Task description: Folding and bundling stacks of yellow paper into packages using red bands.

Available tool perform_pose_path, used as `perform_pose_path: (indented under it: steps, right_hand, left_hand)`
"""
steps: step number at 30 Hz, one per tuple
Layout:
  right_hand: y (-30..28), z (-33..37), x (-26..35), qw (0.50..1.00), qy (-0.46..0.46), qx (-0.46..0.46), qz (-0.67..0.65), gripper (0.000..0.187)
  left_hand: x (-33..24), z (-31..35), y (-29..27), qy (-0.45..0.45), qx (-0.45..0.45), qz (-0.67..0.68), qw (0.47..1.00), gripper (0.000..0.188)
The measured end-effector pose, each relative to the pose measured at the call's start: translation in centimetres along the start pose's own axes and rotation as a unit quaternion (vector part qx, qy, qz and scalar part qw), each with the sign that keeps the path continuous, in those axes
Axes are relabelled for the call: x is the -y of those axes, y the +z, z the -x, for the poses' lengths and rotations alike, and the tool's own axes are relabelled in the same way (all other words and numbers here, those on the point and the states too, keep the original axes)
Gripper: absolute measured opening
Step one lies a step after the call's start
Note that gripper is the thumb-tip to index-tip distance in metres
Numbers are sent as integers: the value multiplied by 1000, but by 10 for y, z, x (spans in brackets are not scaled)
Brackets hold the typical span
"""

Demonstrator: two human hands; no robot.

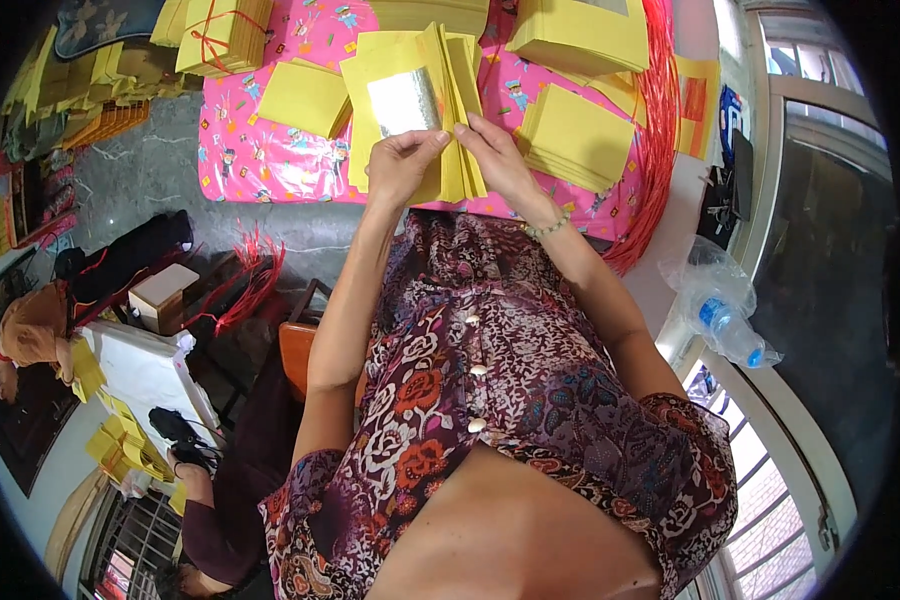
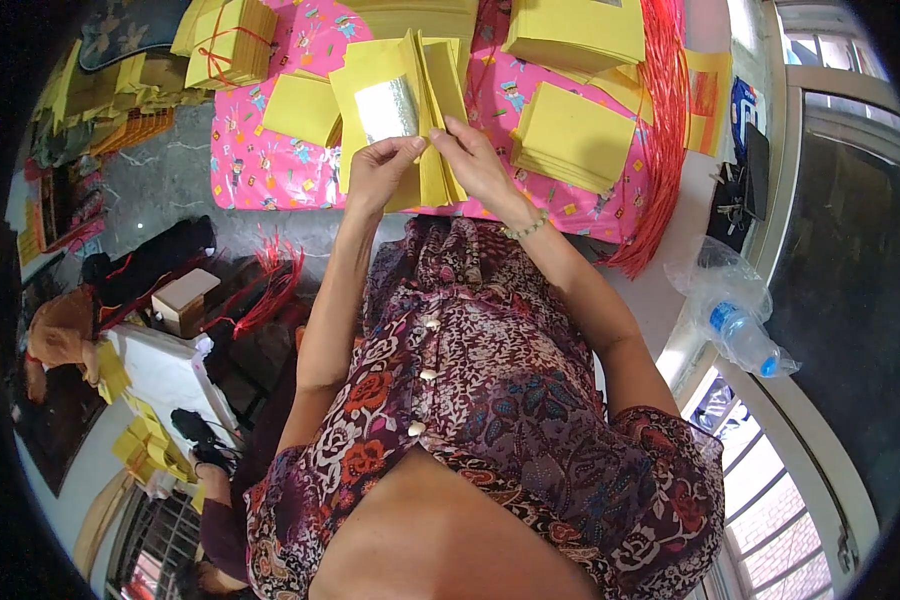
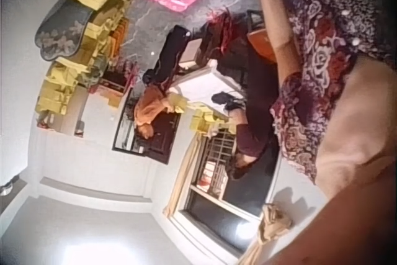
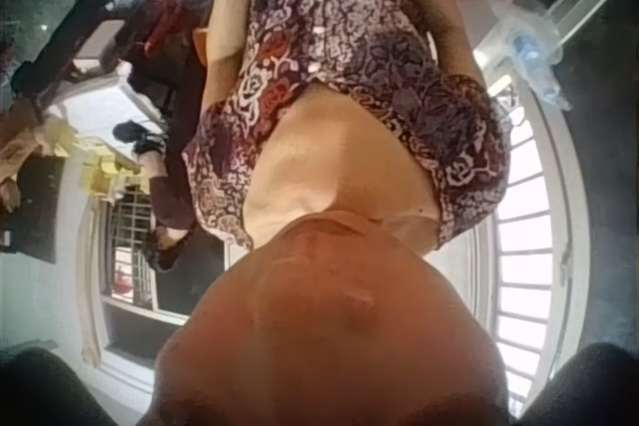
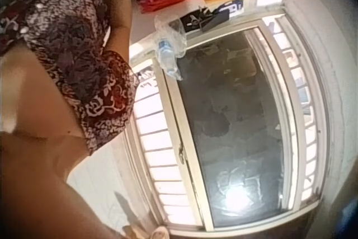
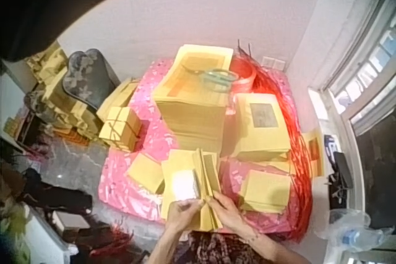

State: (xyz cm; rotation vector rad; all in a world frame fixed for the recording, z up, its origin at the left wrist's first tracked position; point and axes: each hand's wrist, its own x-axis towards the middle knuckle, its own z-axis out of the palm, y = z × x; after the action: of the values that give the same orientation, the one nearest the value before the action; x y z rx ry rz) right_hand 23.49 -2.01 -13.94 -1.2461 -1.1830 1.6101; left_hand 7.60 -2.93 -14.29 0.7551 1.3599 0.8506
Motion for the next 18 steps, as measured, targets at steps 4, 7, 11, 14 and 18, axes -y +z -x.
perform_pose_path:
  steps: [4, 7, 11, 14, 18]
  right_hand:
    - [-5, -2, -6, 999, -9, 18, 34, 33]
    - [-3, 1, -2, 996, 33, -14, 85, 35]
    - [1, 3, -9, 996, 9, -74, 58, 36]
    - [-3, -2, -15, 999, 15, -44, 24, 38]
    - [-6, -3, -14, 1000, 13, -2, 16, 37]
  left_hand:
    - [2, -2, 1, 2, -12, -25, 1000, 20]
    - [6, -4, 0, 4, -17, -28, 999, 20]
    - [4, -4, 3, 0, -33, -58, 998, 20]
    - [6, -4, 3, 2, -38, -64, 997, 20]
    - [6, -4, 4, 0, -41, -63, 997, 20]
